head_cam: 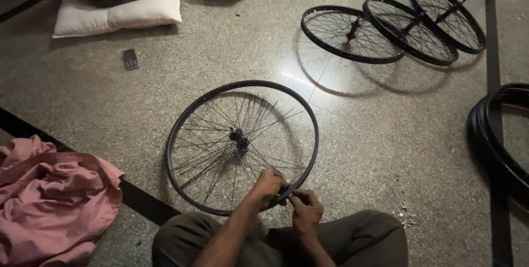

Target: The person sits on the floor and installs spokes into a bicycle wheel rim, securing them with a tool. They rotate the wheel periodically to access different sections and continue tightening the spokes.

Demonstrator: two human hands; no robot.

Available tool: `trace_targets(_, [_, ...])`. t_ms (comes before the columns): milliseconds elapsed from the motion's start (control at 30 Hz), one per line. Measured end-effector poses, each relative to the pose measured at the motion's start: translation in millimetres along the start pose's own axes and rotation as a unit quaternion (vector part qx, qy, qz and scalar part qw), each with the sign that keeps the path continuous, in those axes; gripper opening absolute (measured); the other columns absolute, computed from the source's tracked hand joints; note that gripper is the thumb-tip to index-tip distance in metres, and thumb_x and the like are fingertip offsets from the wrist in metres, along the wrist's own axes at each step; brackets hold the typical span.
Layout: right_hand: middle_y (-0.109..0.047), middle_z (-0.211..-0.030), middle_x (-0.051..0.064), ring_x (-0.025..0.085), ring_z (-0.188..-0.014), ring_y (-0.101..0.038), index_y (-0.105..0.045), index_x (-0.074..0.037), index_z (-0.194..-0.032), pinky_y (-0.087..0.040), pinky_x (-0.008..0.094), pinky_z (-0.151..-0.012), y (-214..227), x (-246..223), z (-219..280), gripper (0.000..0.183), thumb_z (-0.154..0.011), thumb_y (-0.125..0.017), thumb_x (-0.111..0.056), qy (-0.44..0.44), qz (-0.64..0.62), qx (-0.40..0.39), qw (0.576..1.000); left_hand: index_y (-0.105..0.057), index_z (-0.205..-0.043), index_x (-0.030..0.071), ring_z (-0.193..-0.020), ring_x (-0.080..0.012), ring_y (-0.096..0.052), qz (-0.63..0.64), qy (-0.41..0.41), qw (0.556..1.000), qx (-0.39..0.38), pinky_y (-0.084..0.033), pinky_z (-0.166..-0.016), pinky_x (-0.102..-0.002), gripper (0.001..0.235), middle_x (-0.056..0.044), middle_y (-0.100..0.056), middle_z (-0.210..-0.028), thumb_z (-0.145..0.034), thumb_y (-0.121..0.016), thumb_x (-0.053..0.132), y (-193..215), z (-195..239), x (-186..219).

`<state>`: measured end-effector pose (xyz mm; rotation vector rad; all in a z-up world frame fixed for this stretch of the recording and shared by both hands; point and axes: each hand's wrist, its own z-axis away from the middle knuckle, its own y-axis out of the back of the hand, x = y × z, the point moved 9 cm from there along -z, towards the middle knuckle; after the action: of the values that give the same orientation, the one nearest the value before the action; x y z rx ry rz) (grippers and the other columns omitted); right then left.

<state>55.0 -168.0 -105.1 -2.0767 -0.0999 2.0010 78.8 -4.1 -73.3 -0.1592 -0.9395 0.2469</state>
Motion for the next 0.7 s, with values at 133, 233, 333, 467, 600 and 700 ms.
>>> trace_targets(133, [-0.072, -0.083, 0.006, 0.013, -0.076, -0.065, -0.072, 0.002, -0.092, -0.052, 0.026, -0.068, 2, 10, -1, 0.012, -0.081, -0.07, 0.006, -0.035, 0.017, 0.028, 0.999, -0.064, -0.082, -0.009, -0.051, -0.0266, -0.065, 0.009, 0.002, 1.0, -0.014, -0.057, -0.041, -0.043, 0.018, -0.017, -0.067, -0.068, -0.091, -0.071, 0.005, -2, -5, -5])
trace_targets(233, [-0.072, -0.083, 0.006, 0.012, -0.076, -0.064, -0.072, 0.002, -0.092, -0.05, 0.026, -0.067, -3, -6, 0, 0.011, -0.081, -0.071, 0.006, 0.005, 0.031, 0.01, 0.999, -0.066, -0.083, -0.01, -0.051, -0.026, -0.065, 0.002, -0.003, 1.0, -0.018, -0.056, -0.041, -0.042, 0.018, -0.017, -0.068, -0.068, -0.092, -0.071, 0.005, -3, -2, -3])
trace_targets(333, [-0.073, -0.082, 0.005, 0.011, -0.076, -0.066, -0.072, 0.0, -0.09, -0.053, 0.025, -0.07, -7, -27, -3, 0.011, -0.081, -0.068, 0.005, 0.022, 0.128, -0.029, 0.991, -0.065, -0.084, -0.009, -0.052, -0.025, -0.065, -0.004, 0.005, 1.0, -0.008, -0.057, -0.041, -0.042, 0.017, -0.017, -0.068, -0.068, -0.092, -0.071, 0.005, -2, 3, 2])
trace_targets(467, [-0.072, -0.082, 0.007, 0.013, -0.075, -0.063, -0.071, 0.003, -0.091, -0.05, 0.026, -0.067, -12, -33, -12, 0.012, -0.08, -0.074, 0.003, -0.031, 0.066, -0.057, 0.996, -0.064, -0.083, -0.007, -0.052, -0.0242, -0.066, -0.018, 0.01, 1.0, 0.005, -0.056, -0.041, -0.041, 0.018, -0.016, -0.068, -0.068, -0.093, -0.07, 0.006, 1, 4, 4])
trace_targets(600, [-0.072, -0.081, 0.006, 0.013, -0.074, -0.066, -0.069, 0.001, -0.091, -0.054, 0.026, -0.066, -3, -9, -21, 0.021, -0.073, -0.078, 0.006, -0.101, 0.045, -0.021, 0.994, -0.063, -0.083, -0.006, -0.05, -0.0248, -0.065, 0.009, 0.006, 1.0, -0.009, -0.055, -0.041, -0.041, 0.014, -0.017, -0.067, -0.068, -0.091, -0.069, 0.005, 3, -7, -9])
trace_targets(700, [-0.068, -0.076, 0.007, 0.014, -0.064, -0.06, -0.07, 0.002, -0.09, -0.047, 0.027, -0.058, -2, 14, -28, 0.021, -0.072, -0.077, 0.008, -0.164, -0.015, -0.052, 0.985, -0.059, -0.082, -0.012, -0.05, -0.0243, -0.061, 0.03, -0.075, 0.995, 0.05, -0.049, -0.04, -0.04, 0.017, -0.015, -0.06, -0.066, -0.086, -0.073, -0.003, 14, -16, -5])
